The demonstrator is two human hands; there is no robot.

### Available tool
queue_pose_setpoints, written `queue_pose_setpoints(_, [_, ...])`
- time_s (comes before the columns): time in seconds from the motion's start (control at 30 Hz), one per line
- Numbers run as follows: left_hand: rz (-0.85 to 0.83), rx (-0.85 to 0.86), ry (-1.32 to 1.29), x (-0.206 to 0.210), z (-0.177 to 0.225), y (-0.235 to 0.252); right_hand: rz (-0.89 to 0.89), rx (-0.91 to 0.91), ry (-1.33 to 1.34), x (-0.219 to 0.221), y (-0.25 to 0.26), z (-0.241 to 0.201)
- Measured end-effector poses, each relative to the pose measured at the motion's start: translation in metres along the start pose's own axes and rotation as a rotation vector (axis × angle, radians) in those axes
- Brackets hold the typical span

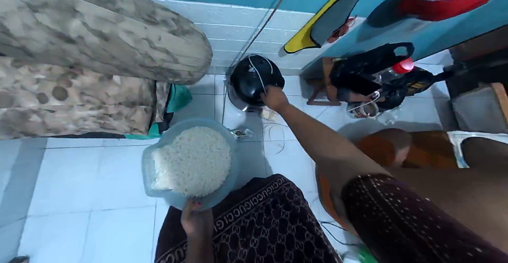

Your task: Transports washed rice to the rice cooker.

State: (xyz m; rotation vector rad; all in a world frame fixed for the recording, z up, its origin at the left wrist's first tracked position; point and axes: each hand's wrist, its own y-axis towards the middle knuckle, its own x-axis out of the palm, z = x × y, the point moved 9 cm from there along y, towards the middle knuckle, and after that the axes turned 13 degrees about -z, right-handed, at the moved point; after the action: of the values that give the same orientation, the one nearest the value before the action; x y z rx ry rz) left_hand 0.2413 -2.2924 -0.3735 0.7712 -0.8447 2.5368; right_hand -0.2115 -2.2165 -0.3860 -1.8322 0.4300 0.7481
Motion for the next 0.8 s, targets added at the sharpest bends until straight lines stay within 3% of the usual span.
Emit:
queue_pose_setpoints(0.17, [-0.059,0.101,0.100,-0.026,0.015,0.048,0.143,0.104,0.051,0.006,0.066,0.012])
queue_pose_setpoints(0.3, [-0.103,0.186,0.134,-0.038,0.030,0.060,0.240,0.062,0.063,0.025,0.074,0.028])
queue_pose_setpoints(0.57, [0.078,0.093,0.177,-0.042,0.036,0.050,0.141,0.418,0.041,0.017,0.025,0.169])
queue_pose_setpoints(0.63, [0.104,0.111,0.192,-0.048,0.031,0.050,0.232,0.279,0.122,-0.002,0.041,0.148])
queue_pose_setpoints(0.73, [0.101,0.113,0.208,-0.054,0.026,0.054,0.320,-0.071,0.160,-0.023,0.067,0.056])
queue_pose_setpoints(0.8, [0.111,0.070,0.230,-0.050,0.021,0.057,0.270,-0.180,0.087,-0.023,0.087,0.008])
